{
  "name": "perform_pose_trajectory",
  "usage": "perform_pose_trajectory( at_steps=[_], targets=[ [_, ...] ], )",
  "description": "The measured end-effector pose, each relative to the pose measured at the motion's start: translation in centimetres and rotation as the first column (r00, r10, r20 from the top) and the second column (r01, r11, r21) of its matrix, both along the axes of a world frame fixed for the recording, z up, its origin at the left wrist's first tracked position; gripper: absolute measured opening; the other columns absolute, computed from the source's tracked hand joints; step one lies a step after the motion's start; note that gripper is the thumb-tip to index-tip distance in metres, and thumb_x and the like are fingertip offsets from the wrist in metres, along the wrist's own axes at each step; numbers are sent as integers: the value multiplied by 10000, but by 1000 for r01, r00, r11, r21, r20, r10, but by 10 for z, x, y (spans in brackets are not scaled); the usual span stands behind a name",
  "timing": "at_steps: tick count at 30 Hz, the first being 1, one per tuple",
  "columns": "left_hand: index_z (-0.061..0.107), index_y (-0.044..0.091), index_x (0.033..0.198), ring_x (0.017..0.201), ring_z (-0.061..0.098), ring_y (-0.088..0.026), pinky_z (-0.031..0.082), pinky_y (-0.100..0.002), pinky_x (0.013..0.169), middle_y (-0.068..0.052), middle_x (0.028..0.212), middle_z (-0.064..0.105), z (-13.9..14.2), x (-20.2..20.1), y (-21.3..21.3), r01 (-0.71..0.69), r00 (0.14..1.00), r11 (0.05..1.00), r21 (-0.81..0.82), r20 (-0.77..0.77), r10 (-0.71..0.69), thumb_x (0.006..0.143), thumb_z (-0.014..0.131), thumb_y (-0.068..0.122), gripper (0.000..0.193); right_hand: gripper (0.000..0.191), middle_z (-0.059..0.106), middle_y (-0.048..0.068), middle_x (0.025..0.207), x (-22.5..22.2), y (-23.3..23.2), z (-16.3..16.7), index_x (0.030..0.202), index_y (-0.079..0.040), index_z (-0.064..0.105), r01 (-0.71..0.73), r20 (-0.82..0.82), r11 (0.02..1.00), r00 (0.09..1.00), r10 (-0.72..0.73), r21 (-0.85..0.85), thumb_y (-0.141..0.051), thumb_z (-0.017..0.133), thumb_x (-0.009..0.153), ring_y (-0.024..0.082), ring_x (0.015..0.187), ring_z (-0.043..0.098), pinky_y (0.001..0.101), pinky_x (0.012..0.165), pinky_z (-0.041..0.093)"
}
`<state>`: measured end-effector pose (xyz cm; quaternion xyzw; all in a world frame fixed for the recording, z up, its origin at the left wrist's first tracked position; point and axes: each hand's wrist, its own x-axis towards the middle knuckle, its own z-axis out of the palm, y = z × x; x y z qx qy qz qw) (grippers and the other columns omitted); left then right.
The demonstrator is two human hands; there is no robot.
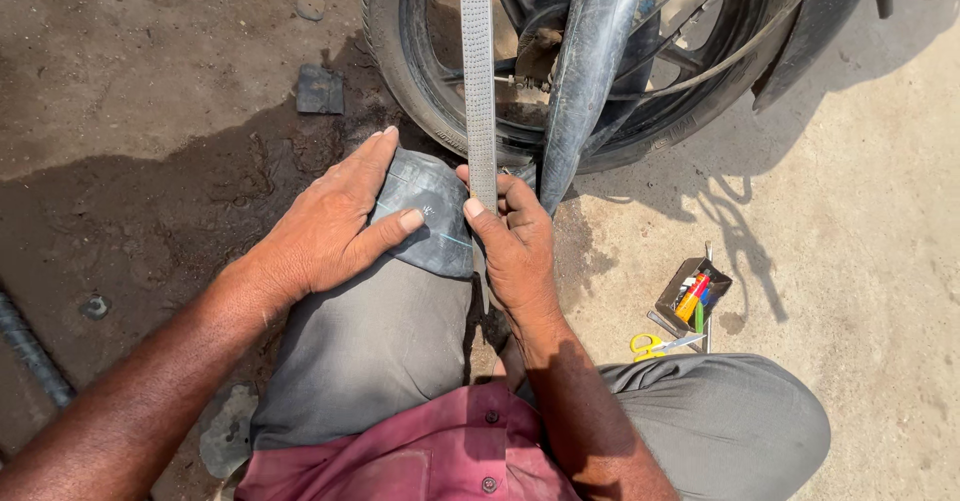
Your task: The person sits on the ground and uses a metal file to roughen the surface of a motorcycle inner tube. They hold the tube with one hand and rub the file back and forth over a marked area to prepare it for patching.
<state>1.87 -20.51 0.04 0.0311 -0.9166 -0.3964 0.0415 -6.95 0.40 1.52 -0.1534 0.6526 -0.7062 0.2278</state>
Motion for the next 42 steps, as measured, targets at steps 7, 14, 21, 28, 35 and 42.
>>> perform_pose_trajectory(
  at_steps=[7, 14, 21, 28, 35, 42],
  targets=[
    [232, -144, 1498, 1451, 229, -512, 235, -534, 1155, -436, 1518, 230, 16, 10, 11, 60, 996, 970, -234, -53, -75, 763, 681, 766, 1253, 325, 679, 79, 1063, 2, 2, 1, 1236, 23, 668, 21, -19, 999, 1000, -21, 28, -145, 675, 958, 118, 959, 601, 273, 905, 481],
    [253, -177, 1498, 1473, 272, -510, 257, -506, 1185, -437, 1537, 263, 9, 3, 3, 77, 978, 985, -157, -180, -105, 807, 678, 718, 1208, 299, 683, 77, 1043, 2, 4, -5, 1213, 23, 666, 14, 10, 1000, 1000, -14, -5, -134, 680, 959, 124, 955, 615, 276, 902, 498],
    [517, -5, 1397, 1217, 619, -346, 491, -435, 1021, -233, 1308, 629, 21, 14, -4, -214, 977, 975, 59, 25, 213, 985, 583, 439, 610, 297, 691, 74, 1025, -1, 8, -6, 1190, 25, 682, 22, -8, 999, 1000, -21, 50, -133, 685, 939, 119, 940, 617, 270, 895, 494],
    [687, -4, 936, 800, 708, -167, 589, -317, 731, -92, 898, 725, 37, 28, 5, -609, 791, 793, 4, 70, 607, 1014, 664, 280, 296, 324, 733, 78, 1015, -7, 13, -8, 1167, 10, 690, 0, -20, 982, 1000, 4, 188, -178, 685, 903, 117, 931, 643, 281, 895, 505],
    [745, 76, 989, 642, 673, -129, 551, -312, 649, -25, 655, 698, 39, 40, 4, -662, 732, 692, 289, 49, 679, 928, 691, 252, 195, 325, 740, 126, 1032, -5, 22, 36, 1215, 22, 683, 92, -105, 993, 991, -83, 77, -118, 664, 923, 141, 969, 683, 297, 911, 531],
    [736, 50, 1047, 773, 704, -161, 564, -335, 739, -96, 828, 736, 45, 50, 4, -684, 729, 706, 183, 139, 670, 962, 698, 339, 304, 211, 720, 225, 1099, -12, 77, 125, 1282, 24, 592, 53, -483, 909, 834, -267, -412, -17, 641, 1080, 203, 840, 721, 329, 718, 608]
  ],
)
